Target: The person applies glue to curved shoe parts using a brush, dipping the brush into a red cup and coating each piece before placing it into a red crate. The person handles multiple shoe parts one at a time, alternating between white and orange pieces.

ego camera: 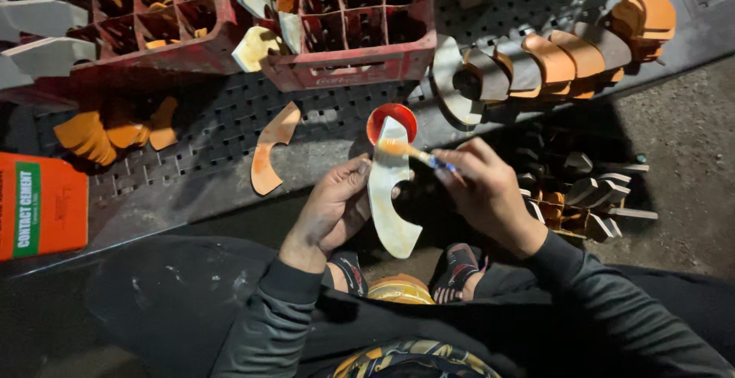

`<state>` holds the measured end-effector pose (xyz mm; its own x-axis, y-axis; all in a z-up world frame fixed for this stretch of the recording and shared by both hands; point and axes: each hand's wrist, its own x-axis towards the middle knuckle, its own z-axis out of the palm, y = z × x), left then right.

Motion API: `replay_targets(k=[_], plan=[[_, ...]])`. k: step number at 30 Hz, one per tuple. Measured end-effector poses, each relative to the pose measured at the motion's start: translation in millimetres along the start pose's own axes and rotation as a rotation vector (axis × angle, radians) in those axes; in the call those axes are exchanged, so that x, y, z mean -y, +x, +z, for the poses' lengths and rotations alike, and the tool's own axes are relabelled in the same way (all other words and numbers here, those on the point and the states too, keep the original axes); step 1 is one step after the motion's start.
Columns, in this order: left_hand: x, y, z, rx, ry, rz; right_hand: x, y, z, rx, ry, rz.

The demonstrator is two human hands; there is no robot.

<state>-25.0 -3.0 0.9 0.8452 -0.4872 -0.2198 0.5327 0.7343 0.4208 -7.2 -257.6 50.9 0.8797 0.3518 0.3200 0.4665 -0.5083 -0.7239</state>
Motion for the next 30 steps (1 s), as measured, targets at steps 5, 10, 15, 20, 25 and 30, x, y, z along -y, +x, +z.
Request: replay_targets(k=[5, 10, 15, 20, 25, 30], plan=[[-1.4, -2.6, 4.2, 0.085, -0.011, -0.036, -6.2, 8.6, -12.1, -0.133, -0.1, 0.044], [-3.4, -1.7, 2.5, 0.05, -0.023, 0.029, 6.2, -2.1, -8.4, -0.052, -0.026, -0.064], [-7.2, -2.0, -0.9, -0.028, 0.01, 0.075, 7.9, -9.4, -1.4, 0.079, -0.028, -0.127], [-9.4, -4.1, 1.7, 0.038, -0.013, 0.116, -5.1, -7.8, -7.7, 0.004, -0.033, -0.042], [-14.5, -6.9, 5.0, -0.024, 0.026, 0.098, -8.2, -5.2, -8.7, 0.033, -0.058, -0.133], [-13.5, -8.1, 0.9, 0.034, -0.003, 0.131, -9.3, -5.5, -12.6, -0.051, -0.111, -0.088]])
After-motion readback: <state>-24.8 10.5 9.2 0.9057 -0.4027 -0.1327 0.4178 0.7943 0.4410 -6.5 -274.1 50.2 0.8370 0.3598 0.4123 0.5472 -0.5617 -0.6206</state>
